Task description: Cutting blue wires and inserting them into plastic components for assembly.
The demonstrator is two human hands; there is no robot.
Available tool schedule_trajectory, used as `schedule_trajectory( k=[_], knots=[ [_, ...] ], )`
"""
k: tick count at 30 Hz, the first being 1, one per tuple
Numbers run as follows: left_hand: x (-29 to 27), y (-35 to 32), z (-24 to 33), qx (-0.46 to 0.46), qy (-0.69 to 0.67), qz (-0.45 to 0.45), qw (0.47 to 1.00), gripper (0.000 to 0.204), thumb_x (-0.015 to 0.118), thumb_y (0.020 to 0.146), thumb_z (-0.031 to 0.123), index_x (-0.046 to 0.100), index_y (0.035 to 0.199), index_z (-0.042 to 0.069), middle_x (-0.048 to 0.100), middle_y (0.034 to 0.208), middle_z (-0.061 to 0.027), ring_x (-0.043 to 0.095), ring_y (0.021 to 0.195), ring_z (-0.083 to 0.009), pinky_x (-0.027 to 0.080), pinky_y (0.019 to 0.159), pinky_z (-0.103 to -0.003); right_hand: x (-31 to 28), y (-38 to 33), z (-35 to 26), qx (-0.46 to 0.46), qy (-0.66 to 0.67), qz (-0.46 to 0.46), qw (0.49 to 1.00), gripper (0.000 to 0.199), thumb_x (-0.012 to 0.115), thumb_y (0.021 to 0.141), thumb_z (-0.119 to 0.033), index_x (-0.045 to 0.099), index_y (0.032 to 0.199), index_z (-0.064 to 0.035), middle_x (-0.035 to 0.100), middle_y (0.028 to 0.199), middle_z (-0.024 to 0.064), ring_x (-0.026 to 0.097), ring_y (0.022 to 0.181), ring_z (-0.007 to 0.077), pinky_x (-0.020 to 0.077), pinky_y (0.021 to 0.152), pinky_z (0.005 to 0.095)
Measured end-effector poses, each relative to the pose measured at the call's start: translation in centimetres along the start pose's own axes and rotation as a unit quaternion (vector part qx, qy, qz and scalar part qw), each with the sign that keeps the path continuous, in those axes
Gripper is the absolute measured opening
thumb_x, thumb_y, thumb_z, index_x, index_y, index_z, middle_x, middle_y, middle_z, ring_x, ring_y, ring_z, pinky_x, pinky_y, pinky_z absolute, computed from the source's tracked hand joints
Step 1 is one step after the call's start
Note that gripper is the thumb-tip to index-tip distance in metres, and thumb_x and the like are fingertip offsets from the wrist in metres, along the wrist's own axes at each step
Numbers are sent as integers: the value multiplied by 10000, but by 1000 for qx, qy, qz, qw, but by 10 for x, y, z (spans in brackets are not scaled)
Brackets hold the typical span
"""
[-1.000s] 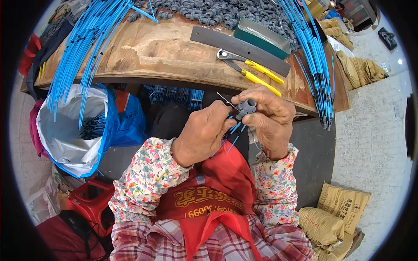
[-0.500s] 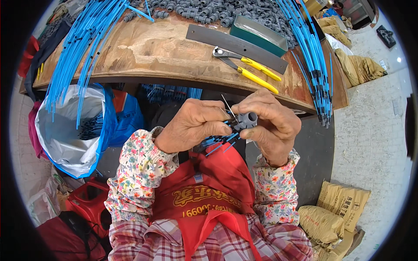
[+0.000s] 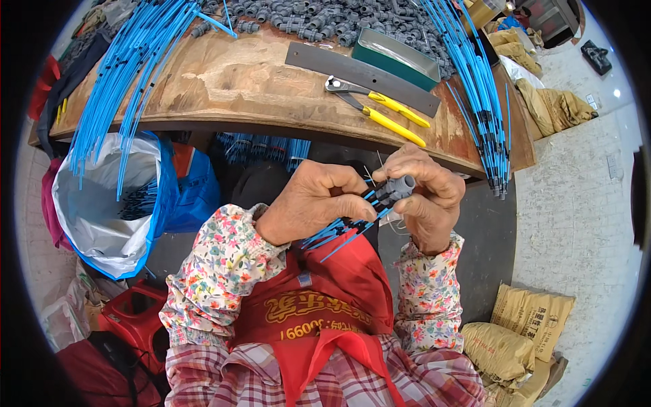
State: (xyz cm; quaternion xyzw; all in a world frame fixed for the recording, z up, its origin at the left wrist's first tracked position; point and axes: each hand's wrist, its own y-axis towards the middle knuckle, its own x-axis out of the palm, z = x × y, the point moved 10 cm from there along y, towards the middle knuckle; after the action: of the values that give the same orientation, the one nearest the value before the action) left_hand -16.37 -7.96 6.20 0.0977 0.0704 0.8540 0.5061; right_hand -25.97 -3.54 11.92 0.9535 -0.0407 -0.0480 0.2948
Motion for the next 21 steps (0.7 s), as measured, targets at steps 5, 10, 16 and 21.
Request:
schedule_trajectory(
  k=[5, 10, 16, 21],
  knots=[
    [1, 0, -14, 21, -54, 50, 997, 165, 692, 812, 93, 614, 860, -44, 566, 702, -43, 505, 633, -69, 391, 556, -229, -15, -5, 10, 11, 77, 20, 997, 362, 777, 650, -142, 661, 929, 58, 670, 876, 157, 585, 836, 238, 469, 730, 337],
    [1, -8, 3, 157, 65, 111, 979, 125, 645, 818, 36, 613, 922, -25, 572, 716, -68, 539, 586, -148, 431, 551, -250, -23, -6, 16, 8, 101, 23, 995, 379, 781, 652, -171, 658, 929, 55, 668, 873, 177, 587, 841, 248, 472, 735, 345],
    [6, -15, 26, 220, 238, 168, 931, 89, 580, 860, 14, 608, 925, -40, 566, 696, -108, 559, 593, -217, 434, 564, -277, -25, -6, 20, 12, 115, 31, 993, 401, 785, 650, -193, 653, 936, 55, 669, 855, 182, 587, 833, 250, 474, 733, 347],
    [7, -10, 9, 195, 249, 133, 939, 61, 576, 855, 34, 590, 865, -25, 558, 707, -112, 557, 592, -258, 441, 529, -320, -28, -5, 21, 9, 129, 44, 991, 399, 780, 673, -211, 650, 945, 50, 673, 852, 181, 587, 822, 252, 470, 738, 354]
  ],
)
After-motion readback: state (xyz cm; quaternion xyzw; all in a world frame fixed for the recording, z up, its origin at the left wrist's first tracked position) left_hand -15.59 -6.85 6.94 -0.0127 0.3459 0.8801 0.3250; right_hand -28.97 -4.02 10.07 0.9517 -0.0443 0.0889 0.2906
